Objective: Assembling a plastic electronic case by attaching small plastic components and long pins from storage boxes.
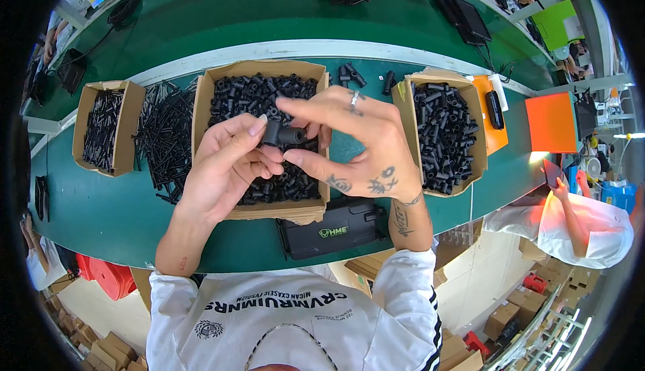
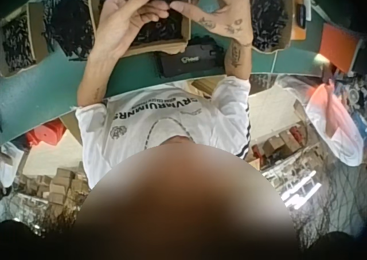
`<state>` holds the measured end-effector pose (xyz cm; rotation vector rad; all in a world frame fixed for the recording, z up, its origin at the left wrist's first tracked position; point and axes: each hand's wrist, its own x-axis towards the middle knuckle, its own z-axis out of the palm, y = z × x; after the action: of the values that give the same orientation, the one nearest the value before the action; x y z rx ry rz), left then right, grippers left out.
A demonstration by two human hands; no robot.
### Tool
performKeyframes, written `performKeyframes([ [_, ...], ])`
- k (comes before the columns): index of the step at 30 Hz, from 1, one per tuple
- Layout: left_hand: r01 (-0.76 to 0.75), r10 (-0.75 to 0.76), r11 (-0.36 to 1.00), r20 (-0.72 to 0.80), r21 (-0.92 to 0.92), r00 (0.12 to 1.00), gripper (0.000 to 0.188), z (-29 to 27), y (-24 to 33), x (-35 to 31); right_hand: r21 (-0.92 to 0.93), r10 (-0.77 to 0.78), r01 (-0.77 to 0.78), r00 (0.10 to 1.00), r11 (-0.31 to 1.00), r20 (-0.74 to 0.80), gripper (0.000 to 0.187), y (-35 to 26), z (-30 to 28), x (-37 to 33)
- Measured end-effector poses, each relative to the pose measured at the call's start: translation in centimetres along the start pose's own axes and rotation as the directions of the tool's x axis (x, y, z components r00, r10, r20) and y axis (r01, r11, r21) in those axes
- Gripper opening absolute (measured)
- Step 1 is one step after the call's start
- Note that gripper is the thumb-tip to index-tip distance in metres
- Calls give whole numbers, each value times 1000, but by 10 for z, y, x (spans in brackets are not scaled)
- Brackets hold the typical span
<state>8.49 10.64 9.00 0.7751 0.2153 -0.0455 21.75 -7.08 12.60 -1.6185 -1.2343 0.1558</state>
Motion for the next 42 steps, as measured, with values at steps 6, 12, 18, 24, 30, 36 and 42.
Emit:
performKeyframes([
  [6,-54,61,992,-55,115,997,23,4,-2,1,-30,-128,128,991,991,-31,38,2,0,0],
  [12,-408,450,840,-39,358,892,21,10,-14,1,269,254,-232,966,935,-49,18,-7,5,-7],
  [18,-714,804,-16,434,700,407,32,-4,-16,17,500,420,-410,902,763,98,20,-9,-2,-8],
  [24,-584,650,599,92,548,754,25,-5,-20,9,138,64,-49,992,989,-107,20,5,11,-7],
  [30,-447,477,801,28,398,879,23,-9,-15,8,-27,-29,27,995,999,-97,23,8,10,-9],
  [36,-451,419,776,174,442,891,24,-17,-3,9,78,-50,45,997,996,64,30,5,-2,-2],
  [42,-353,230,801,295,485,927,36,-9,9,2,80,-137,122,970,989,203,53,-11,-13,-5],
])
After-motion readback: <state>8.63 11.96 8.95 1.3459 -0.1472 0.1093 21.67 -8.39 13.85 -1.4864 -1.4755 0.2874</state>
